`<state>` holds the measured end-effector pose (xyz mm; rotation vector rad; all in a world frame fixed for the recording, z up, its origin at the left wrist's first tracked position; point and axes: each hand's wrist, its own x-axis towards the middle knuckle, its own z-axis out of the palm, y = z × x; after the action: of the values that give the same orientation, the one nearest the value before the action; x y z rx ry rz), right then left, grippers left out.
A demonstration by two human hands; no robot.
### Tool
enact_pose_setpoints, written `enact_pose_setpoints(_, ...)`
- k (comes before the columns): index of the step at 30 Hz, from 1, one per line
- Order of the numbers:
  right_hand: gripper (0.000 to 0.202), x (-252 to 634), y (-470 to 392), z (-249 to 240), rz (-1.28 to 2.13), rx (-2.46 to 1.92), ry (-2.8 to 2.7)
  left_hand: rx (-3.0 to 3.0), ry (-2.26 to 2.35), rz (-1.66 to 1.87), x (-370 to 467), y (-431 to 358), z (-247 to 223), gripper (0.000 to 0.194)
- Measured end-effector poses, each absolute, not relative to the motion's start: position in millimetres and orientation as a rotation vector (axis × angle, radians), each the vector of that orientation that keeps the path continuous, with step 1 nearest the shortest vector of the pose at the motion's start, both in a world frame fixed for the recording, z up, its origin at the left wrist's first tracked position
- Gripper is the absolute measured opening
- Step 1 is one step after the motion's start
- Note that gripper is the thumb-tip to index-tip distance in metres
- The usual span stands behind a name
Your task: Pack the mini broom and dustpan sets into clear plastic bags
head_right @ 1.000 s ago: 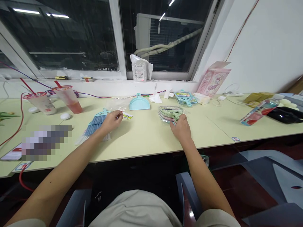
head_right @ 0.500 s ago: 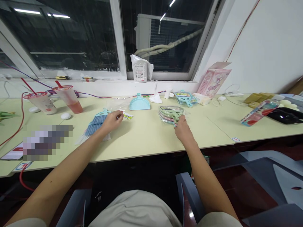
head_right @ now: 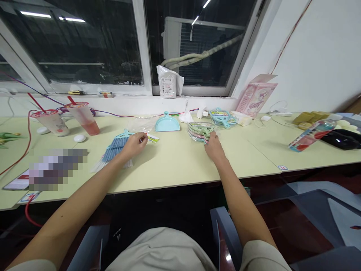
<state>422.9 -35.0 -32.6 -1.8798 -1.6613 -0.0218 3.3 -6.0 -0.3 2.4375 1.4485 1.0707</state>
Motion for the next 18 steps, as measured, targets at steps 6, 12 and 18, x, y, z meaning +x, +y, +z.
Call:
enact_pose_setpoints(6,0.064,419.4,-34.2,-17.9,-0.053,-1.964,-1.676,2.456,1.465,1.067,2.7,-4.1,-2.4,0.017)
enact_pose_setpoints(12,0.074,407.8,-40.2,-5.0,-0.181,-2.051,-1.621,2.461,1.466,1.057,2.6,-4.1,-2.6,0.016)
enact_pose_setpoints(18,0.065,392.8,-48.7,2.6,-0.501,-1.74,-1.545,2.462,1.454,1.064,3.0,-3.6,-3.6,0.016)
